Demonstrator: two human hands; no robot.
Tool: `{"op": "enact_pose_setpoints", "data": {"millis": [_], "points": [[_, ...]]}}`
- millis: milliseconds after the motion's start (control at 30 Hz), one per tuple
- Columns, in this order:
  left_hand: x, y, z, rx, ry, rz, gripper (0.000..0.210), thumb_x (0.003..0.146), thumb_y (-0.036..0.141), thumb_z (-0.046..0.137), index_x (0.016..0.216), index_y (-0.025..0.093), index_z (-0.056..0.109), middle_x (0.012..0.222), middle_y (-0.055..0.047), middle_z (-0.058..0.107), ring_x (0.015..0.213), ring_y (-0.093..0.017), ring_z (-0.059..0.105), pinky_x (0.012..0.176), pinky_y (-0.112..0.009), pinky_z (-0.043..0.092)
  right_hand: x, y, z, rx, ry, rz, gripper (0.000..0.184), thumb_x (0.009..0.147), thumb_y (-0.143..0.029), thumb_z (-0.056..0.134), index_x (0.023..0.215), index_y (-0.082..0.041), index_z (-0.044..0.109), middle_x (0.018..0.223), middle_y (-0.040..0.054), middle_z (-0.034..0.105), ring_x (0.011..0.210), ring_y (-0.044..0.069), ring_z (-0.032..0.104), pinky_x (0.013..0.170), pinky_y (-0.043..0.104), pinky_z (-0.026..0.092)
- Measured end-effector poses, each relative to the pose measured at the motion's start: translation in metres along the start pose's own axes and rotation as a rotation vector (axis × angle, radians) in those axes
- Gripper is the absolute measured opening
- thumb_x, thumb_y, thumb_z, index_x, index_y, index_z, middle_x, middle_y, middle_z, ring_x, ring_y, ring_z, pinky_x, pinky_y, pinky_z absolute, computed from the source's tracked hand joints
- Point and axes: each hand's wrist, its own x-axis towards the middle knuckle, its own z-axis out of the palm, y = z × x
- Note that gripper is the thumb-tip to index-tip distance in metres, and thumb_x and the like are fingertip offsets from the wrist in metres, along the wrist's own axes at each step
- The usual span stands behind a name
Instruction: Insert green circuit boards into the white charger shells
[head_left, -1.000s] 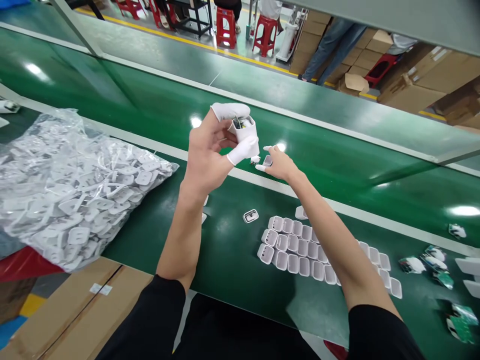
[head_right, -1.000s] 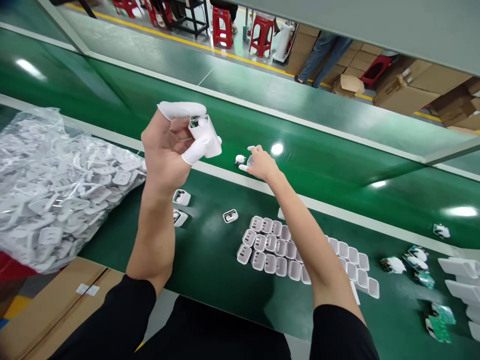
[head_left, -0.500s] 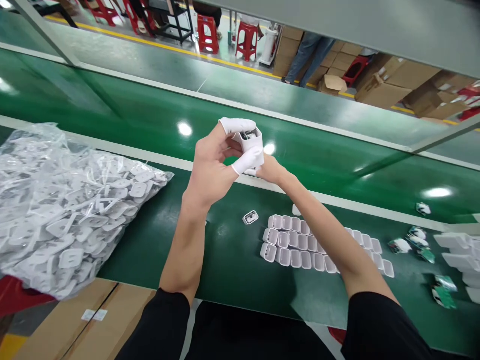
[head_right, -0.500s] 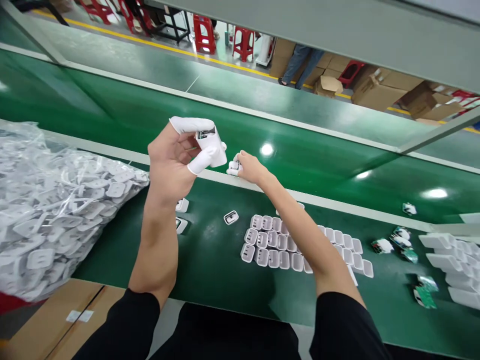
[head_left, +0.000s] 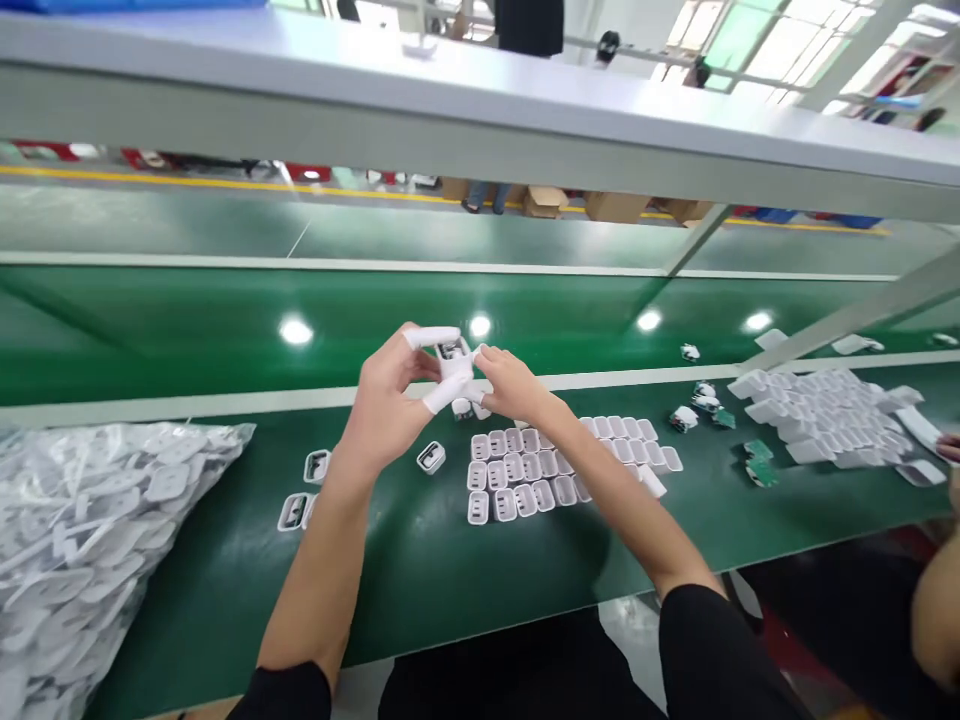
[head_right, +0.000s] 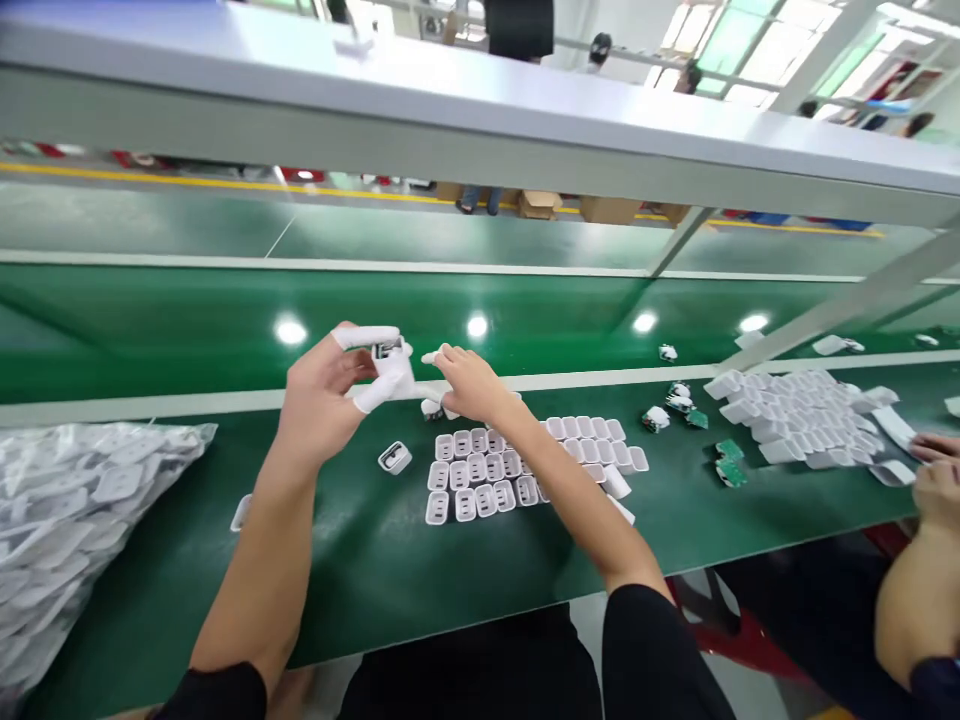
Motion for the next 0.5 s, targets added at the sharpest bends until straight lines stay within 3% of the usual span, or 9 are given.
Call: {"op": "enact_pose_setpoints", "data": {"millis": [100,167,233,267,400,500], "points": [[-0.006,0.010,0.002,0.048,0.098,-0.098,0.056,0.080,0.035,0.100,0.129,0.027,0.077,0.115,-0.004,0.077,0.082,-0.015,0.075,0.077,-0.028,0.068,-0.030,-0.025,-0.051,0.180,0.339,-0.082,0.037,0.114,-0.036,0.056,0.148,-0.022,0.057,0.133,0.0115,0.068,0.118,0.024,0.063,0.108,0.043,0.053],[-0.012,0.020,0.004,0.087,0.130,-0.148,0.053,0.076,0.037,0.102,0.121,0.026,0.077,0.107,-0.003,0.078,0.077,-0.015,0.074,0.076,-0.028,0.068,-0.055,-0.045,-0.075,0.320,0.485,-0.249,0.053,0.108,-0.045,0.070,0.154,-0.026,0.054,0.139,0.0105,0.067,0.123,0.024,0.064,0.110,0.042,0.055],[-0.019,0.031,0.010,0.131,0.097,-0.183,0.049,0.071,0.039,0.103,0.111,0.025,0.077,0.093,-0.001,0.078,0.073,-0.017,0.073,0.073,-0.029,0.068,-0.076,-0.064,-0.086,0.293,0.460,-0.363,0.064,0.099,-0.050,0.083,0.152,-0.026,0.058,0.139,0.0114,0.067,0.125,0.027,0.065,0.110,0.042,0.057],[-0.023,0.036,0.015,0.149,0.059,-0.203,0.049,0.069,0.039,0.103,0.107,0.025,0.077,0.088,0.000,0.077,0.071,-0.018,0.073,0.070,-0.029,0.068,-0.085,-0.071,-0.087,0.211,0.414,-0.371,0.061,0.098,-0.051,0.084,0.148,-0.023,0.061,0.135,0.0122,0.068,0.122,0.028,0.066,0.106,0.042,0.058],[-0.038,0.049,0.033,0.222,-0.090,-0.299,0.050,0.057,0.042,0.103,0.094,0.024,0.075,0.076,0.001,0.076,0.063,-0.022,0.073,0.060,-0.030,0.067,-0.114,-0.080,-0.079,-0.143,0.251,-0.270,0.034,0.108,-0.047,0.069,0.122,-0.016,0.068,0.112,0.0106,0.068,0.094,0.023,0.063,0.078,0.036,0.056],[-0.054,0.045,0.044,0.252,-0.175,-0.395,0.048,0.054,0.046,0.103,0.086,0.025,0.073,0.069,0.001,0.074,0.058,-0.024,0.072,0.055,-0.031,0.065,-0.138,-0.073,-0.070,-0.201,0.170,-0.222,0.031,0.108,-0.046,0.068,0.114,-0.016,0.067,0.109,0.0095,0.067,0.089,0.020,0.060,0.071,0.032,0.052]]}}
